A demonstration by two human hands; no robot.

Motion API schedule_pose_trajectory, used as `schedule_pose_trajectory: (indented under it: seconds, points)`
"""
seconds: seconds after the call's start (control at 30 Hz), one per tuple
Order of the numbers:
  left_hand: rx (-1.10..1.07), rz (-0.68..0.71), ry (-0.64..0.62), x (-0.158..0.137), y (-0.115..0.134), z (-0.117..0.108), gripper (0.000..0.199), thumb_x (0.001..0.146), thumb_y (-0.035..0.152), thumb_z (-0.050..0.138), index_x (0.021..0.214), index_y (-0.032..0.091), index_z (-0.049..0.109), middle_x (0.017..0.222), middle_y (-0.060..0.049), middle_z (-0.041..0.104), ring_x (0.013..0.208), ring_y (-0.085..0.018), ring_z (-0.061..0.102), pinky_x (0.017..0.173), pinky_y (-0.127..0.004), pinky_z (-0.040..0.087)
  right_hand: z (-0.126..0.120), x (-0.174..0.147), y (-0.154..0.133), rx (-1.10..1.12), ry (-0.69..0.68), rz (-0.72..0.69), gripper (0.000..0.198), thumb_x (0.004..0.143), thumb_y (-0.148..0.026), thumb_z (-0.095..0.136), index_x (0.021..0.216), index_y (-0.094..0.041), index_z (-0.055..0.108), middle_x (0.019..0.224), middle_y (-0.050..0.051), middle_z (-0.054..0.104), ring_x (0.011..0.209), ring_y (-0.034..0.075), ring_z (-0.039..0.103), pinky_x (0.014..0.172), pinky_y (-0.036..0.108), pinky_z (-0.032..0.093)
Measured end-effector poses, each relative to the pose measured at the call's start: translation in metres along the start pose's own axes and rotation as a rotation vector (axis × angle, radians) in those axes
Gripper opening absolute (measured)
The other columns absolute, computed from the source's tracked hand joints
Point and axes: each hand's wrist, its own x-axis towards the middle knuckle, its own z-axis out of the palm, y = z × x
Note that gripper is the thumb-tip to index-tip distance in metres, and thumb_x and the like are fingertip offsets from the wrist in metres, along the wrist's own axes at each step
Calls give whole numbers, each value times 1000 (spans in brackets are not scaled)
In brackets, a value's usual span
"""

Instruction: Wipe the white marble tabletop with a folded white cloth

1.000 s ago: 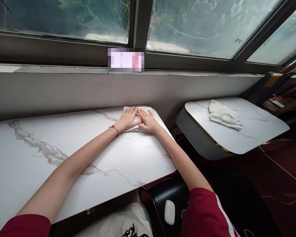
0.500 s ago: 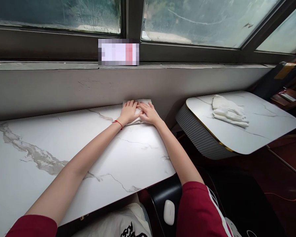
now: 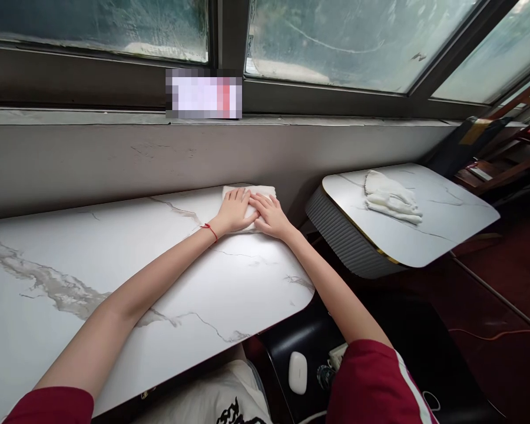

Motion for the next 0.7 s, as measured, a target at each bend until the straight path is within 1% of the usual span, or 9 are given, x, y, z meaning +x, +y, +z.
schedule_pose_trajectory:
  seconds: [0.2, 0.33, 0.5, 0.6, 0.7]
  points:
    - [-52, 155, -18, -26, 37, 3, 81, 92, 55, 43, 146, -6, 41, 149, -29, 46, 139, -39, 39, 117, -48, 24, -13, -64, -19, -68, -18, 29, 72, 87, -31, 40, 157, -20, 31, 163, 12, 34, 152, 31, 28, 123, 55, 13]
    - [-73, 197, -41, -47, 65, 5, 81, 91, 53, 44, 147, -6, 38, 153, -31, 41, 143, -41, 36, 119, -52, 21, -23, -103, -39, -98, -12, 41, 76, 86, -30, 40, 160, -23, 23, 164, 12, 33, 152, 32, 28, 123, 57, 14]
    - [-88, 243, -88, -78, 99, -1, 84, 91, 53, 45, 146, -10, 37, 154, -34, 37, 145, -45, 33, 121, -54, 20, -30, -146, -66, -122, 25, 37, 79, 86, -29, 41, 161, -24, 16, 164, 12, 30, 151, 34, 29, 122, 58, 17]
    - [-69, 268, -102, -101, 109, -7, 84, 92, 55, 43, 147, -9, 37, 155, -33, 38, 145, -45, 34, 120, -55, 21, -30, -165, -87, -138, 35, 37, 80, 86, -28, 40, 161, -23, 14, 164, 13, 30, 151, 35, 28, 121, 59, 17]
    - [-19, 298, -125, -122, 109, -16, 84, 93, 55, 41, 149, -7, 35, 156, -31, 37, 146, -44, 33, 121, -54, 21, -28, -173, -109, -139, 42, 36, 80, 85, -28, 40, 161, -20, 15, 164, 15, 29, 151, 36, 27, 120, 61, 17]
